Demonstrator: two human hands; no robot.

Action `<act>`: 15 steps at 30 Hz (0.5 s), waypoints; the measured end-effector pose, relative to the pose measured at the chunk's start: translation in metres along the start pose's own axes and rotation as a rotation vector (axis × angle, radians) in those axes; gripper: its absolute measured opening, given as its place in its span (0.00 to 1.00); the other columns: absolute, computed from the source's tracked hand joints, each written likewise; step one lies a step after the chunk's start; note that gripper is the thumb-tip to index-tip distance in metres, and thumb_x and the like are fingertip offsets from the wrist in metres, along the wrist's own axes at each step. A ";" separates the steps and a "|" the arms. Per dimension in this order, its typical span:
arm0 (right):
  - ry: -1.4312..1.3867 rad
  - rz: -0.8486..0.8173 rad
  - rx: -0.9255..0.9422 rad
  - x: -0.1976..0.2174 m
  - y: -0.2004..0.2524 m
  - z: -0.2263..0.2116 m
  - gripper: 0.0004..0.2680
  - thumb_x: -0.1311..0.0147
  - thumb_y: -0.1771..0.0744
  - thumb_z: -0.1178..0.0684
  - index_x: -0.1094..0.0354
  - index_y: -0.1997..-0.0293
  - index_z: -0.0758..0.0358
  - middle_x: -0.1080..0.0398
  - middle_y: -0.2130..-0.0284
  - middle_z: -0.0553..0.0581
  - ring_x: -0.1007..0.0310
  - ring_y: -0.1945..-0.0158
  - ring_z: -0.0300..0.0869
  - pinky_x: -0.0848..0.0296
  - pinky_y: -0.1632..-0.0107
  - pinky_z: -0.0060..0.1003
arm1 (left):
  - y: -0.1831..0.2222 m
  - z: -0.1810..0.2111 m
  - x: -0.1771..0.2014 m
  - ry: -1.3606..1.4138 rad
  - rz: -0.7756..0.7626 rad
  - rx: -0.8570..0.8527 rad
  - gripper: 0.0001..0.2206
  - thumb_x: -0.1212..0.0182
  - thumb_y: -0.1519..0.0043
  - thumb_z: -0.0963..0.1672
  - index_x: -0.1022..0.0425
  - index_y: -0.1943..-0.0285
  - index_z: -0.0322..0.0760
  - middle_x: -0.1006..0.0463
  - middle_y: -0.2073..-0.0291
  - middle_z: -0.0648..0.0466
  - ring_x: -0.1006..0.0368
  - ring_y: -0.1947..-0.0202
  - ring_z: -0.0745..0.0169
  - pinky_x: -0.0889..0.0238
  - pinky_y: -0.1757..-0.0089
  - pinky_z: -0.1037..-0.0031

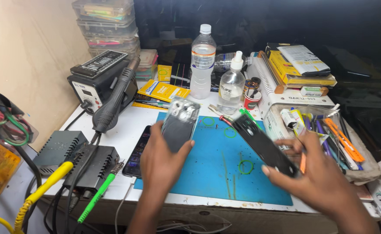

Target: The person unscrews and removes internal parts from a mobile phone with a screwdriver and a prying tool.

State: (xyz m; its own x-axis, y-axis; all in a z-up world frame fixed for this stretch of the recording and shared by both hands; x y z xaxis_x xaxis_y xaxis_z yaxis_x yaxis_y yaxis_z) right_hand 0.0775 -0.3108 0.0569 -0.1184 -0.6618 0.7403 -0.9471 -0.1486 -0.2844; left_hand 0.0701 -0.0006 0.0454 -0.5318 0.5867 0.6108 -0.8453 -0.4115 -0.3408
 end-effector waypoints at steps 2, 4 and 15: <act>-0.165 0.057 0.123 -0.004 0.031 0.037 0.24 0.29 0.41 0.46 0.51 0.57 0.60 0.27 0.46 0.72 0.26 0.44 0.55 0.27 0.43 0.49 | -0.021 0.003 -0.021 -0.070 -0.156 0.014 0.42 0.23 0.52 0.52 0.42 0.32 0.35 0.23 0.48 0.38 0.25 0.49 0.38 0.33 0.51 0.54; -0.321 0.047 0.157 -0.017 0.055 0.086 0.24 0.29 0.40 0.49 0.54 0.59 0.57 0.28 0.46 0.72 0.25 0.39 0.55 0.29 0.37 0.50 | -0.037 0.005 -0.040 -0.125 -0.269 0.033 0.44 0.22 0.53 0.52 0.44 0.31 0.35 0.23 0.48 0.39 0.25 0.47 0.39 0.33 0.49 0.55; -1.644 -0.377 -0.422 -0.104 0.126 0.395 0.09 0.57 0.36 0.64 0.27 0.70 0.75 0.50 0.29 0.90 0.57 0.27 0.78 0.59 0.34 0.76 | -0.063 -0.011 -0.086 -0.240 -0.301 -0.031 0.44 0.17 0.58 0.52 0.37 0.39 0.23 0.29 0.48 0.33 0.29 0.46 0.35 0.32 0.49 0.56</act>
State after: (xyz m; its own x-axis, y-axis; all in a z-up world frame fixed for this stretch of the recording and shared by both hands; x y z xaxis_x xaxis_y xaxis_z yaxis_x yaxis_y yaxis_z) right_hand 0.0885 -0.5508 -0.2963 0.2570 -0.6731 -0.6935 -0.8870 -0.4491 0.1072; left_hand 0.1683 -0.0176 0.0070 -0.2353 0.4962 0.8357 -0.9650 -0.2219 -0.1399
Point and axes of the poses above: each hand's wrist, its own y-axis away from the middle knuckle, its own x-axis out of the back of the hand, z = x × y, the point moved 4 cm from there along -y, towards the middle knuckle
